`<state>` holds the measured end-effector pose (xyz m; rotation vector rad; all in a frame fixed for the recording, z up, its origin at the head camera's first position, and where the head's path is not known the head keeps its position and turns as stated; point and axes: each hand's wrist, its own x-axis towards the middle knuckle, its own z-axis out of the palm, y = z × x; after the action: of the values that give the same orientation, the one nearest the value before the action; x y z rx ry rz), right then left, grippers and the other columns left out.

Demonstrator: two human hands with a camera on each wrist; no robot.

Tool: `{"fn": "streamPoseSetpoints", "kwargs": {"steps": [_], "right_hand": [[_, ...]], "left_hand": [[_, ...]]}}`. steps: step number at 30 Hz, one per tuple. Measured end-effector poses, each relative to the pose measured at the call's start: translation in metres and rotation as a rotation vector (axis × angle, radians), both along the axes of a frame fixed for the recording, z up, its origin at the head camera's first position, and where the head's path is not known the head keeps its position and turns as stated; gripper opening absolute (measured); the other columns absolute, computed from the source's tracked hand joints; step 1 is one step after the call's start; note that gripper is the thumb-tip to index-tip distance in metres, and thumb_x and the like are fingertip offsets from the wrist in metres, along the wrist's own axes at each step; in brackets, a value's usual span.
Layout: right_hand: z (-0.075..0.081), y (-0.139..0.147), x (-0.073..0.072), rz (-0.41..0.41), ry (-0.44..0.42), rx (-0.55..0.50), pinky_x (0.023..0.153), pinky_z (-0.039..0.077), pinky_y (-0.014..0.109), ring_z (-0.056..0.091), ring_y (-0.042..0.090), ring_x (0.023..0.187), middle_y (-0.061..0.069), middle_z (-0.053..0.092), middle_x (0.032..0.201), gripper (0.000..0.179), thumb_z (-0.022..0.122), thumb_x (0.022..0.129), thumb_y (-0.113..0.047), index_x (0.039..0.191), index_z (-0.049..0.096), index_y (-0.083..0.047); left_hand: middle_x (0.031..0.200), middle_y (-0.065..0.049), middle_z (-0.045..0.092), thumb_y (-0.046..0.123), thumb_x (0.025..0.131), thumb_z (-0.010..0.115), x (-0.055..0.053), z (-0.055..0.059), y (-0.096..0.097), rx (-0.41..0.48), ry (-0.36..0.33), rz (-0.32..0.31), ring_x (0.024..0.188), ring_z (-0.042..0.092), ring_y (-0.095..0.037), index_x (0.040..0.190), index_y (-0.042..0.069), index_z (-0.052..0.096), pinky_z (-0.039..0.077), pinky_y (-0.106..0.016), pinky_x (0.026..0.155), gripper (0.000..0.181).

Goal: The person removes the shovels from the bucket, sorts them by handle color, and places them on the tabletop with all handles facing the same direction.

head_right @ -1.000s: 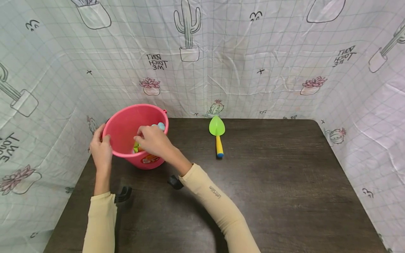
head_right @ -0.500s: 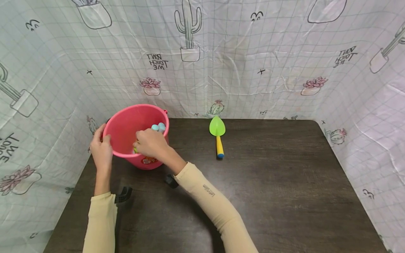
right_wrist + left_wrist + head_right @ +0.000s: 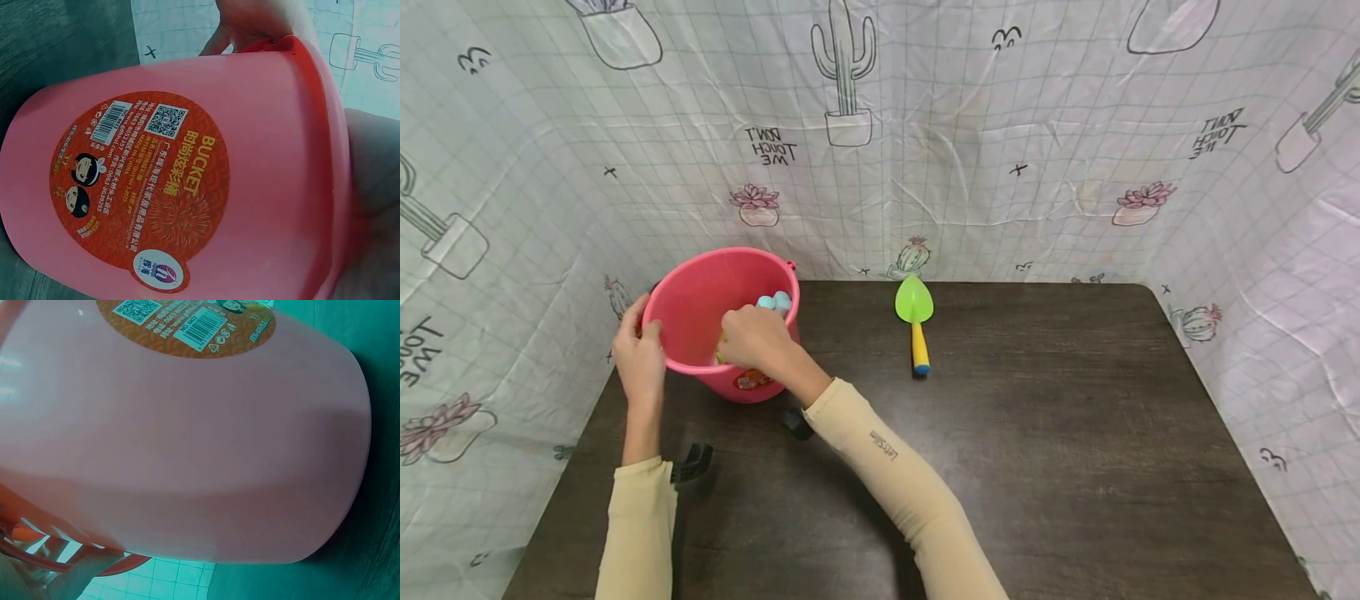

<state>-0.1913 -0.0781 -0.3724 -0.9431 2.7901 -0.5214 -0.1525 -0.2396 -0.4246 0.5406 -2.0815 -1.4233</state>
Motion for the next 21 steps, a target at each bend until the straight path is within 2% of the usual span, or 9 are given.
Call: {"fn": "streamPoseSetpoints", "kwargs": {"steps": [8, 14, 18, 21], "right_hand": [[0.001, 0.0005, 0.0, -0.003, -0.022, 0.015, 0.049, 0.041, 0.02, 0.048, 0.013, 0.049, 0.0, 0.051, 0.054, 0.025, 0.069, 0.081, -0.021, 0.063, 0.056, -0.011], [0.002, 0.0004, -0.0009, 0.027, -0.081, 0.034, 0.051, 0.041, 0.02, 0.048, 0.012, 0.05, 0.0, 0.051, 0.054, 0.023, 0.07, 0.08, -0.02, 0.063, 0.057, -0.011], [0.0038, -0.0004, -0.0025, 0.053, -0.151, 0.04, 0.05, 0.04, 0.02, 0.046, 0.012, 0.049, 0.001, 0.049, 0.054, 0.022, 0.069, 0.081, -0.018, 0.064, 0.056, -0.01], [0.0048, -0.0018, -0.0046, 0.078, -0.177, 0.059, 0.049, 0.035, 0.02, 0.039, 0.011, 0.048, 0.0, 0.043, 0.054, 0.024, 0.065, 0.083, -0.014, 0.063, 0.052, -0.01]], "left_hand": [[0.132, -0.005, 0.058, 0.011, 0.098, 0.045, 0.0001, -0.001, 0.0001, 0.004, 0.013, -0.005, 0.114, 0.057, -0.02, 0.138, 0.013, 0.053, 0.045, -0.043, 0.094, 0.041], [0.131, -0.005, 0.058, 0.013, 0.098, 0.044, 0.0012, -0.0016, 0.001, -0.001, 0.004, 0.001, 0.113, 0.057, -0.02, 0.138, 0.017, 0.053, 0.046, -0.043, 0.093, 0.041], [0.13, -0.005, 0.059, 0.012, 0.098, 0.045, 0.0014, -0.0027, 0.0, -0.008, 0.012, 0.002, 0.11, 0.057, -0.019, 0.138, 0.017, 0.054, 0.046, -0.037, 0.089, 0.041], [0.127, -0.006, 0.06, 0.011, 0.098, 0.045, 0.0019, -0.0024, 0.0001, -0.021, 0.02, -0.001, 0.106, 0.058, -0.019, 0.138, 0.015, 0.054, 0.045, -0.031, 0.082, 0.041]]}}
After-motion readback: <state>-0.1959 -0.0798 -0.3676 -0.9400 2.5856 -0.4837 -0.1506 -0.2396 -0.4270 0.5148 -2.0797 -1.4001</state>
